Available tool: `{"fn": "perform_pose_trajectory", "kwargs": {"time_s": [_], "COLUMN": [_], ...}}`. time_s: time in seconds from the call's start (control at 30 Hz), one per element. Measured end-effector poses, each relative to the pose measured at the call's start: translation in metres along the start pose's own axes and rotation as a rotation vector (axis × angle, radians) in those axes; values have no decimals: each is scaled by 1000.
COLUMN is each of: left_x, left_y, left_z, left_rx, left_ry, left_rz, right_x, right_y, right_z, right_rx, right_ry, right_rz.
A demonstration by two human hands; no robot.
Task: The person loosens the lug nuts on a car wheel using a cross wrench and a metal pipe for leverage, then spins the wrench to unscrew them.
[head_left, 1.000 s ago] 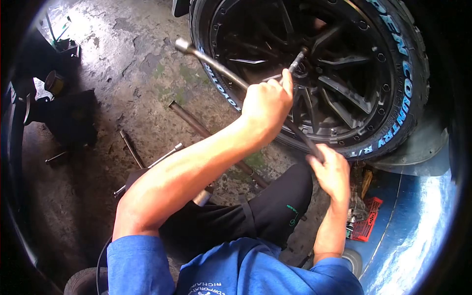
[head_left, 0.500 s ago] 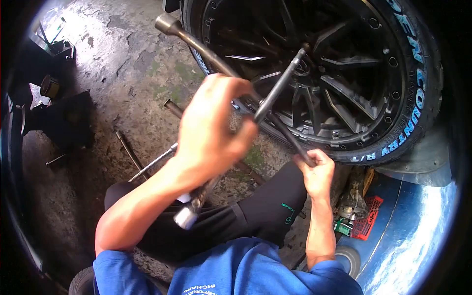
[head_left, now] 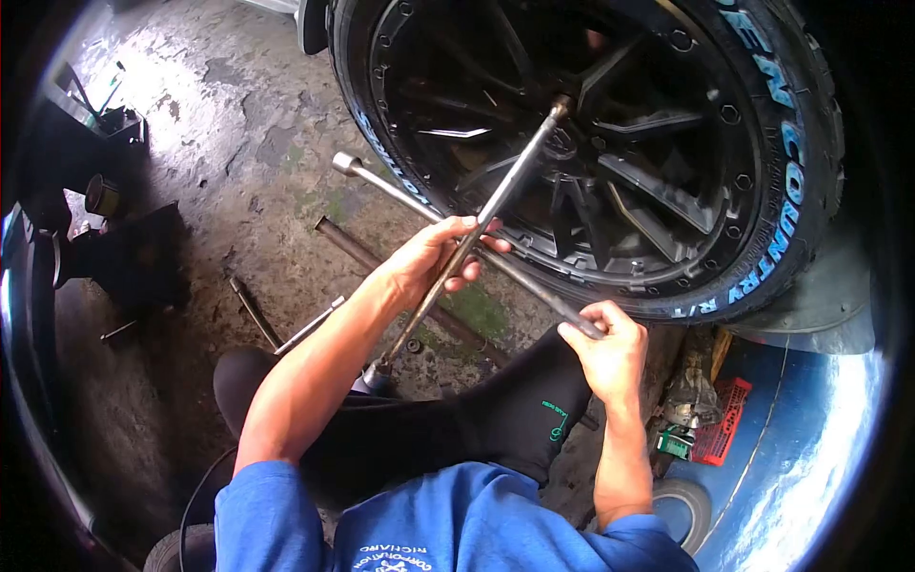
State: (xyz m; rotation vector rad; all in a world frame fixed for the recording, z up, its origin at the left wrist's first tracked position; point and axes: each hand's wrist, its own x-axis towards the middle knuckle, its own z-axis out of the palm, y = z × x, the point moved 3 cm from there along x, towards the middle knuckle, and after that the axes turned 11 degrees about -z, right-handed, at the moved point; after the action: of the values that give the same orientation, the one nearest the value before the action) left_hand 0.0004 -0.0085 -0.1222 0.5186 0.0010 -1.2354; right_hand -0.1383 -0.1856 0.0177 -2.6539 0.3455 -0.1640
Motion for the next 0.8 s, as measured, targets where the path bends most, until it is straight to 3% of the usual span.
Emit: {"fn": "perform_pose_trajectory", "kwargs": {"time_s": [0.07, 0.13, 0.2, 0.33, 0.4, 0.43, 0.47, 0.53, 0.6, 0.8], "left_x": [8, 12, 10, -16, -10, -14, -12, -15, -13, -9], "left_y": [-1, 4, 14, 49, 51, 52, 54, 57, 57, 53], "left_z": [-4, 6, 21, 76, 73, 72, 66, 68, 79, 73], "left_rx": [-14, -60, -22, -69, -149, -120, -122, -10, 121, 114], "left_ry": [13, -61, -154, -105, -236, -111, -125, -25, 87, 49], "left_rz": [-70, 34, 166, 230, 271, 273, 251, 254, 265, 283], "right_x": [0, 2, 2, 1, -3, -6, -7, -2, 6, 8], "right_y": [1, 4, 6, 4, 11, 14, 16, 7, 15, 15], "right_z": [-5, -13, -19, -12, 4, 18, 31, 49, 73, 77], "right_rx": [42, 81, 338, 551, 517, 525, 531, 217, 161, 57], "right_ry": [-22, -39, -17, -4, 15, 41, 61, 83, 39, 155], "right_rz": [37, 76, 90, 73, 24, 1, -23, -165, -75, -194]}}
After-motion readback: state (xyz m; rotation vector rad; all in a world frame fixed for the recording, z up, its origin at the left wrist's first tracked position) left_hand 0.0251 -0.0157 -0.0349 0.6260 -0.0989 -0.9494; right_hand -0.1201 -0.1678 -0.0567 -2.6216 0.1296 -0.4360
